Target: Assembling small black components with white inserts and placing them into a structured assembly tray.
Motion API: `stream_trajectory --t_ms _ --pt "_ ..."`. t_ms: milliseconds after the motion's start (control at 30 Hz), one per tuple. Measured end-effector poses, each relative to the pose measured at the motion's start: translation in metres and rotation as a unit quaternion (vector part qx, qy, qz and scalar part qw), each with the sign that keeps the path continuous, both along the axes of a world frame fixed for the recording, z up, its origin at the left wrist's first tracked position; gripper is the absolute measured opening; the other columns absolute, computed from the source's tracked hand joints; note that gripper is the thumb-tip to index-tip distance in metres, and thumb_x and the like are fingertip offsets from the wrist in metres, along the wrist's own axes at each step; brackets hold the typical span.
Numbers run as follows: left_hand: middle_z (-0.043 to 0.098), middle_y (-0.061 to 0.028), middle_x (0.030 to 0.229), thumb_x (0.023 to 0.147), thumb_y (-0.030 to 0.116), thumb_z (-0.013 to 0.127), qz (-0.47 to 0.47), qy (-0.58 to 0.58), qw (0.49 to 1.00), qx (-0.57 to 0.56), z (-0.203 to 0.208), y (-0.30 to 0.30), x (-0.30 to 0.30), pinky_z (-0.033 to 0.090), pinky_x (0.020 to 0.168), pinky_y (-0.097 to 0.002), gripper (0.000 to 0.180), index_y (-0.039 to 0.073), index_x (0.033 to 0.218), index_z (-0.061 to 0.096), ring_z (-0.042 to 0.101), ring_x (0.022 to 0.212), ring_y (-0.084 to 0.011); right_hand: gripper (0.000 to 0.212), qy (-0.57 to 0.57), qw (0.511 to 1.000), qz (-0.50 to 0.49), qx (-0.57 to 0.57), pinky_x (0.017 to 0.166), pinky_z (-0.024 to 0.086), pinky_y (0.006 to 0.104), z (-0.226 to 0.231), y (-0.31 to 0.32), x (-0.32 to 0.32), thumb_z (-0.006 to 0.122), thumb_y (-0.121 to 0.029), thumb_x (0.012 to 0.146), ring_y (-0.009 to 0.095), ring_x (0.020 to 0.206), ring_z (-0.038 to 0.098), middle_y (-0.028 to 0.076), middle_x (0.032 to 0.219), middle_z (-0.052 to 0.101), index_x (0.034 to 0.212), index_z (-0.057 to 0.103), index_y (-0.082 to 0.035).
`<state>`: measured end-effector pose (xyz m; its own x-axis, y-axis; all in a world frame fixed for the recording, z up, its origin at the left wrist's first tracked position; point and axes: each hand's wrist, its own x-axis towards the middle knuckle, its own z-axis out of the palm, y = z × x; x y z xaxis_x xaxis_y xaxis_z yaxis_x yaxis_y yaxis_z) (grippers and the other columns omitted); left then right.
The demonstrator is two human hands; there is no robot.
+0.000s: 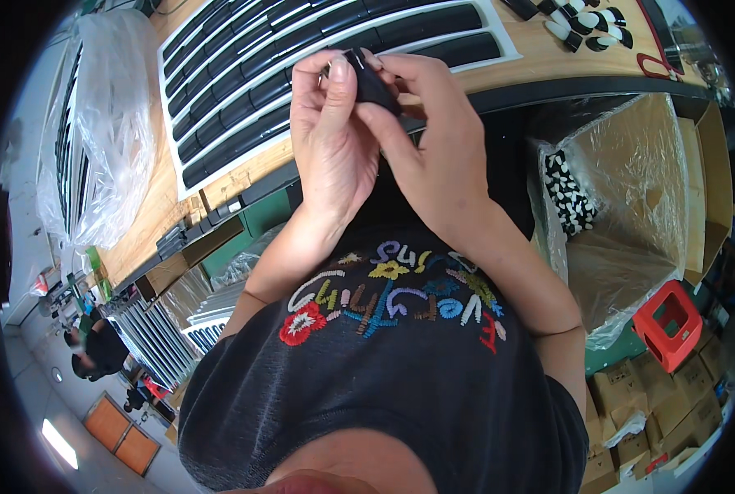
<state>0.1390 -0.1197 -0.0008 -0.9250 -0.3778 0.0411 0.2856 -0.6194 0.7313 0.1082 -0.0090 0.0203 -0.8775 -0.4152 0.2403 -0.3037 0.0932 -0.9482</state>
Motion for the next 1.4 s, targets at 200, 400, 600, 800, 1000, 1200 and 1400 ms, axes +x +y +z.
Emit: stream_trajectory --t_ms 200,400,600,800,1000,1200,1400 --pt "0.066 -0.0111 0.096 0.1 0.013 0.056 0.033 -0.031 0.999 0.017 0.007 -0.006 0.004 0.052 0.071 -0.0222 0.01 0.003 0.1 0.053 0.063 0.086 -0.0125 0.018 -0.107 0.993 -0.032 -0.036 0.075 0.053 0.0238 0.012 0.009 -0.007 0.07 -0.001 0.086 0.01 0.081 0.065 0.006 0.091 0.069 0.104 0.067 0.0" --pt "0.064 -0.0086 0.099 0.107 0.034 0.038 -0.116 -0.053 0.982 -0.138 0.011 -0.029 0.009 0.054 0.086 -0.0313 0.043 -0.001 0.117 0.06 0.063 0.094 -0.0136 0.02 -0.207 0.975 0.029 -0.077 0.075 0.052 0.02 0.008 0.019 -0.009 0.071 -0.001 0.087 0.007 0.084 0.062 0.003 0.094 0.067 0.107 0.067 0.0" --pt "0.064 -0.0099 0.1 0.107 0.042 0.026 -0.172 -0.125 0.977 -0.005 0.011 -0.032 0.006 0.053 0.079 -0.0295 0.058 -0.002 0.113 0.063 0.061 0.083 -0.0149 0.023 -0.225 0.969 0.062 -0.077 0.075 0.054 0.0209 0.009 0.02 -0.008 0.07 -0.001 0.087 0.008 0.086 0.063 0.005 0.098 0.068 0.11 0.068 0.001" --pt "0.065 -0.0109 0.099 0.107 0.045 0.026 -0.179 -0.126 0.975 -0.025 0.008 -0.026 0.005 0.053 0.08 -0.0281 0.061 -0.004 0.116 0.061 0.062 0.089 -0.0158 0.022 -0.233 0.968 0.07 -0.063 0.074 0.053 0.0206 0.012 0.018 -0.004 0.071 -0.002 0.087 0.008 0.084 0.064 0.004 0.097 0.069 0.109 0.069 0.0" --pt "0.065 -0.0142 0.105 0.106 0.046 0.024 -0.171 -0.092 0.981 -0.02 0.007 -0.016 0.011 0.053 0.085 -0.0311 0.063 -0.006 0.118 0.058 0.064 0.096 -0.0196 0.021 -0.242 0.965 0.057 -0.085 0.074 0.053 0.0203 0.019 0.016 0.006 0.072 -0.001 0.085 0.008 0.085 0.063 0.004 0.098 0.069 0.106 0.07 0.001" --pt "0.064 -0.016 0.116 0.106 0.047 0.019 -0.163 -0.129 0.978 0.003 0.02 -0.013 0.013 0.051 0.091 -0.0329 0.068 -0.006 0.128 0.055 0.062 0.105 -0.0211 0.022 -0.251 0.962 0.038 -0.097 0.077 0.054 0.022 0.02 0.019 0.006 0.072 0.001 0.085 0.009 0.087 0.064 0.005 0.101 0.069 0.106 0.07 0.001" --pt "0.062 -0.0178 0.124 0.105 0.047 0.017 -0.151 -0.122 0.979 0.057 0.018 -0.011 0.014 0.049 0.096 -0.034 0.069 -0.006 0.133 0.051 0.06 0.11 -0.0221 0.022 -0.261 0.96 0.029 -0.099 0.077 0.056 0.0239 0.013 0.016 0.01 0.071 0.002 0.085 0.011 0.09 0.064 0.007 0.105 0.068 0.107 0.069 0.002"
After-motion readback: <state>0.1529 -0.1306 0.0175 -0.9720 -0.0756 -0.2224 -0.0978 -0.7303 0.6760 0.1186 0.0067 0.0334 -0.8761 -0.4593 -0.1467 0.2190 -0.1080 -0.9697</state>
